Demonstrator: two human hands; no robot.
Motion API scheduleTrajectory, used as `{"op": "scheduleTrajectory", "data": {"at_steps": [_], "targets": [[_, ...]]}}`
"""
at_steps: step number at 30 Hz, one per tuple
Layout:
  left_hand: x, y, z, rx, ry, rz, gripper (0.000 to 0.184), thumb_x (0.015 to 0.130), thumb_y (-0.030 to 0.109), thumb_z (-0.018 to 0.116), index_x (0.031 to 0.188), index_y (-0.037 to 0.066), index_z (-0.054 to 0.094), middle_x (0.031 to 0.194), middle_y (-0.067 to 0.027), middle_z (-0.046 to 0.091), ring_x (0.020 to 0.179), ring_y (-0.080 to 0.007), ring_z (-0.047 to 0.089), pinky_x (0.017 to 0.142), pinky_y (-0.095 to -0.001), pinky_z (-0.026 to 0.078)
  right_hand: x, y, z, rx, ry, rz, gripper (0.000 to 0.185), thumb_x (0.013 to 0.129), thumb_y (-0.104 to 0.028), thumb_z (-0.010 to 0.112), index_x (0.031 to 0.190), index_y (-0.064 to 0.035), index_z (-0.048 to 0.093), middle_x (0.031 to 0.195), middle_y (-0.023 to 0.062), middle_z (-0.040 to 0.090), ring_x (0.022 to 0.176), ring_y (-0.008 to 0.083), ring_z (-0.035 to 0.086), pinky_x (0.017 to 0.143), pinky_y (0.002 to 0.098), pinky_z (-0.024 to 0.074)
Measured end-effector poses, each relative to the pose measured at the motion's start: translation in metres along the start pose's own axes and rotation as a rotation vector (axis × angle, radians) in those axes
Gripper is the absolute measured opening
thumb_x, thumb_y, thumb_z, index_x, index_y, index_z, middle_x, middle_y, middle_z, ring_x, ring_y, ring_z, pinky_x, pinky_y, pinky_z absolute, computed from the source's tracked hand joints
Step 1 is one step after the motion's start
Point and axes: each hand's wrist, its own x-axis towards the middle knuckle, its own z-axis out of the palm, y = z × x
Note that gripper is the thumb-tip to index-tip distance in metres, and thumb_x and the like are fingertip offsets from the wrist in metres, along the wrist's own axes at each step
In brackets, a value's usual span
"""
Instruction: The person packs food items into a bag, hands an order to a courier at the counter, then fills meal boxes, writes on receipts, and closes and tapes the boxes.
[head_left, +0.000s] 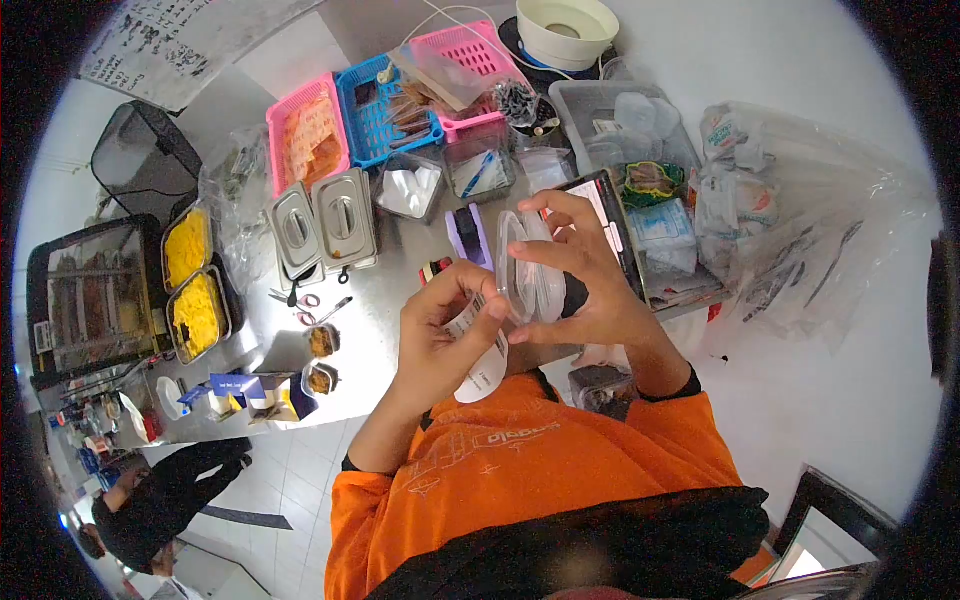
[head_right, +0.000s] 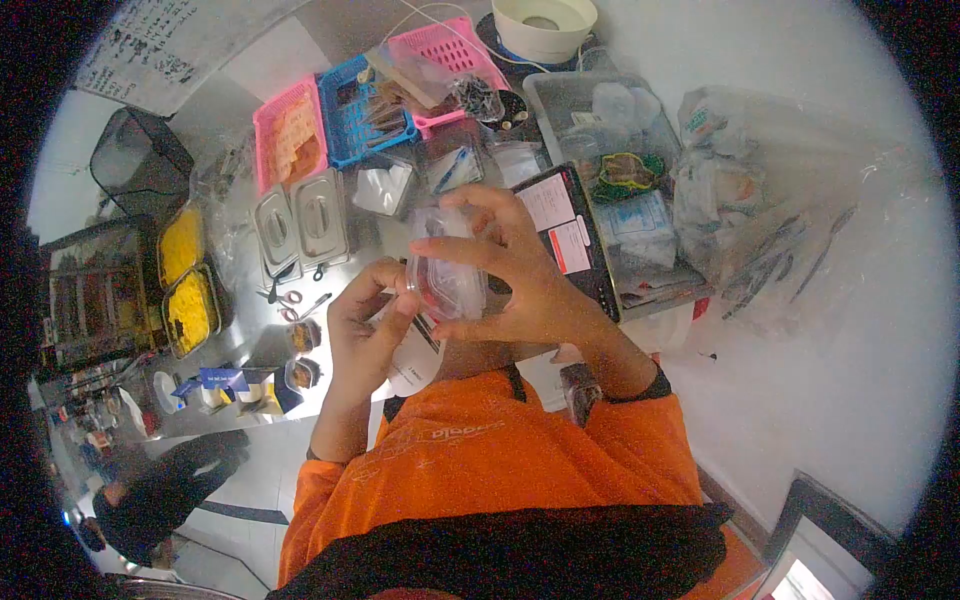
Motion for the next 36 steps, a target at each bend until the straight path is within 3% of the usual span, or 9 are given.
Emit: {"op": "scheduleTrajectory", "data": {"at_steps": [9, 13, 15, 16, 20, 23, 26, 29, 36], "targets": [[-0.003, -0.006, -0.018, -0.052, 0.073, -0.136, 0.008, 0.089, 0.007, 0.059, 0.091, 0.003, 0.053, 0.087, 0.0001, 0.052, 0.077, -0.0077, 0.053, 0.071, -0.0238, 0.044, 0.004, 0.006, 0.001, 0.019, -0.026, 0.181, 0.087, 0.057, -0.040, 0.087, 0.131, -0.0158, 0.050, 0.129, 0.0142, 0.040, 0.125, 0.0320, 0.035, 0.104, 0.0428, 0.0291], [-0.027, -0.065, -0.072, 0.533, 0.198, -0.281, 0.009, 0.084, 0.006, 0.063, 0.087, 0.000, 0.057, 0.082, -0.0048, 0.061, 0.079, -0.0127, 0.058, 0.072, -0.0286, 0.047, 0.006, 0.018, 0.018, -0.037, -0.056, 0.210, 0.091, 0.055, -0.039, 0.087, 0.133, -0.0121, 0.047, 0.128, 0.0140, 0.042, 0.124, 0.0307, 0.037, 0.102, 0.0411, 0.0318], [-0.040, -0.105, -0.092, 0.778, 0.230, -0.374, 0.011, 0.083, 0.007, 0.064, 0.089, 0.000, 0.060, 0.083, -0.0063, 0.064, 0.081, -0.0132, 0.059, 0.075, -0.0286, 0.047, 0.005, 0.024, 0.029, -0.075, -0.075, 0.187, 0.090, 0.055, -0.037, 0.088, 0.132, -0.0119, 0.047, 0.131, 0.0103, 0.041, 0.123, 0.0263, 0.040, 0.094, 0.0355, 0.0387], [-0.041, -0.108, -0.095, 0.897, 0.244, -0.421, 0.012, 0.083, 0.007, 0.065, 0.091, -0.001, 0.062, 0.084, -0.0071, 0.065, 0.082, -0.0135, 0.059, 0.076, -0.0286, 0.047, 0.006, 0.024, 0.034, -0.050, -0.094, 0.204, 0.090, 0.057, -0.037, 0.087, 0.132, -0.0120, 0.046, 0.132, 0.0115, 0.041, 0.127, 0.0300, 0.037, 0.104, 0.0406, 0.0316], [-0.035, -0.100, -0.075, 0.236, 0.271, -0.168, 0.014, 0.084, 0.010, 0.068, 0.093, 0.000, 0.066, 0.089, -0.0051, 0.066, 0.081, -0.0121, 0.060, 0.072, -0.0270, 0.049, 0.011, 0.024, 0.052, -0.099, -0.147, 0.184, 0.087, 0.057, -0.036, 0.087, 0.131, -0.0130, 0.047, 0.131, 0.0129, 0.041, 0.126, 0.0317, 0.037, 0.104, 0.0428, 0.0320], [-0.028, -0.048, -0.038, -0.050, 0.160, -0.263, 0.010, 0.084, 0.008, 0.068, 0.090, 0.000, 0.066, 0.089, -0.0039, 0.065, 0.079, -0.0094, 0.059, 0.067, -0.0237, 0.048, 0.011, 0.024, 0.062, -0.038, -0.182, 0.167, 0.086, 0.057, -0.034, 0.087, 0.131, -0.0153, 0.048, 0.131, 0.0131, 0.040, 0.126, 0.0323, 0.037, 0.104, 0.0433, 0.0312], [-0.025, -0.035, -0.035, -0.027, 0.146, -0.305, 0.011, 0.085, 0.005, 0.067, 0.095, 0.000, 0.064, 0.089, -0.0037, 0.065, 0.082, -0.0083, 0.060, 0.073, -0.0227, 0.048, 0.011, 0.024, 0.062, -0.065, -0.163, 0.125, 0.083, 0.057, -0.032, 0.087, 0.130, -0.0171, 0.050, 0.132, 0.0123, 0.039, 0.125, 0.0313, 0.037, 0.101, 0.0419, 0.0333], [-0.024, -0.040, -0.029, -0.001, 0.174, -0.175, 0.009, 0.085, 0.005, 0.066, 0.092, 0.000, 0.064, 0.087, -0.0025, 0.063, 0.072, -0.0064, 0.057, 0.061, -0.0215, 0.047, 0.009, 0.020, 0.057, -0.096, -0.178, 0.148, 0.081, 0.056, -0.031, 0.087, 0.128, -0.0171, 0.053, 0.132, 0.0113, 0.038, 0.122, 0.0298, 0.039, 0.096, 0.0398, 0.0359], [-0.024, -0.044, -0.028, -0.093, 0.088, -0.201, 0.008, 0.088, 0.006, 0.062, 0.093, 0.002, 0.058, 0.087, 0.0000, 0.059, 0.074, -0.0062, 0.056, 0.066, -0.0223, 0.046, 0.005, 0.020, 0.053, 0.025, -0.158, 0.140, 0.077, 0.057, -0.032, 0.088, 0.124, -0.0163, 0.055, 0.131, 0.0081, 0.041, 0.116, 0.0244, 0.042, 0.090, 0.0359, 0.0385]]}}
